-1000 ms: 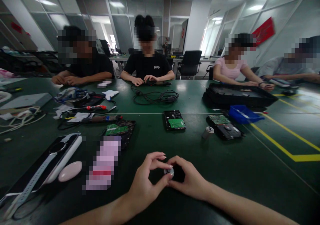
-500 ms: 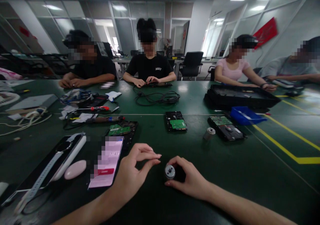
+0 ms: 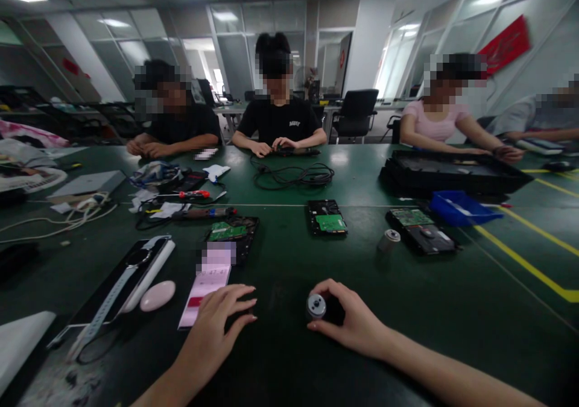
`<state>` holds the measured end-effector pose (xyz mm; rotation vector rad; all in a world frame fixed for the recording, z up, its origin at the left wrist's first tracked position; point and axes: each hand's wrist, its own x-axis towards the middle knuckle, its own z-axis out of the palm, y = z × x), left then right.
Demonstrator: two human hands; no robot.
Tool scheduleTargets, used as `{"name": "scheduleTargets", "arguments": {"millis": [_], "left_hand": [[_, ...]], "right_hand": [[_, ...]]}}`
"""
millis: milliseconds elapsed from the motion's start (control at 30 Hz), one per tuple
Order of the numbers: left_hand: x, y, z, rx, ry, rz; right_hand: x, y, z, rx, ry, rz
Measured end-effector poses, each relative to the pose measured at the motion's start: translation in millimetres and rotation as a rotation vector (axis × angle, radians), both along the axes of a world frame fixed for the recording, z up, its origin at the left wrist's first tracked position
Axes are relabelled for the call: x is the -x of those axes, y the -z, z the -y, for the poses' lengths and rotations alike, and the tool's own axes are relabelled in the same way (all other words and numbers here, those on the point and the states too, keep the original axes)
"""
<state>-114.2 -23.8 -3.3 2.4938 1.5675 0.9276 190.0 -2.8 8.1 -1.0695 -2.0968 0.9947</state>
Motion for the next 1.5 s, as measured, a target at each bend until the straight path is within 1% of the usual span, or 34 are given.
{"name": "scheduleTargets", "arguments": {"millis": [133, 233, 333, 433, 500, 567, 667, 900, 1133, 1200, 1300, 1367, 1433, 1500], "left_hand": [[-1.5, -2.7, -0.2, -0.026, 0.032, 0.018], [-12.7, -11.6, -1.1, -0.056, 0.079, 0.059], [-36.6, -27.9, -3.2, -0.071, 0.198, 0.116], [-66.2, -45.0, -6.1, -0.098, 0.357, 0.182], [-83.3, -52.4, -8.5, -0.114, 0.412, 0.232], [-95.2, -55.1, -11.3, -0.109, 0.426, 0.254], [-102.9, -51.9, -14.9, -0.068, 0.403, 0.258], [-99.7, -36.3, -16.5, 0.068, 0.39, 0.273], [-104.7, -35.4, -13.9, 0.264, 0.285, 0.375], [-106.8, -30.3, -10.7, 0.296, 0.252, 0.426], [-109.0, -17.7, -7.0, 0.32, 0.192, 0.487], [-109.6, -9.9, -6.7, 0.366, 0.168, 0.509], [-109.8, -4.8, -7.7, 0.442, 0.179, 0.533], [-109.6, -2.8, -9.1, 0.521, 0.203, 0.551]], "right_hand": [[0.3, -0.2, 0.1, -0.011, 0.008, -0.002], [1.2, -0.5, 0.1, -0.019, 0.003, -0.005], [1.9, -0.1, 0.0, -0.036, 0.004, -0.008], [1.7, 2.7, -0.3, -0.06, 0.001, -0.022], [1.3, 5.4, -0.6, -0.079, -0.009, -0.03], [1.1, 7.8, -1.0, -0.095, -0.009, -0.03], [1.4, 9.6, -1.2, -0.107, -0.004, -0.022], [2.3, 7.6, -1.4, -0.106, -0.014, -0.013], [2.4, 5.4, 1.1, -0.087, 0.007, -0.013], [1.5, 3.6, 2.1, -0.091, -0.012, -0.07], [-1.4, -0.3, 3.1, -0.083, -0.028, -0.222], [-3.5, -2.9, 3.2, -0.089, -0.033, -0.302], [-4.2, -4.4, 3.0, -0.106, -0.051, -0.321], [-3.3, -4.8, 2.8, -0.115, -0.063, -0.282]]}}
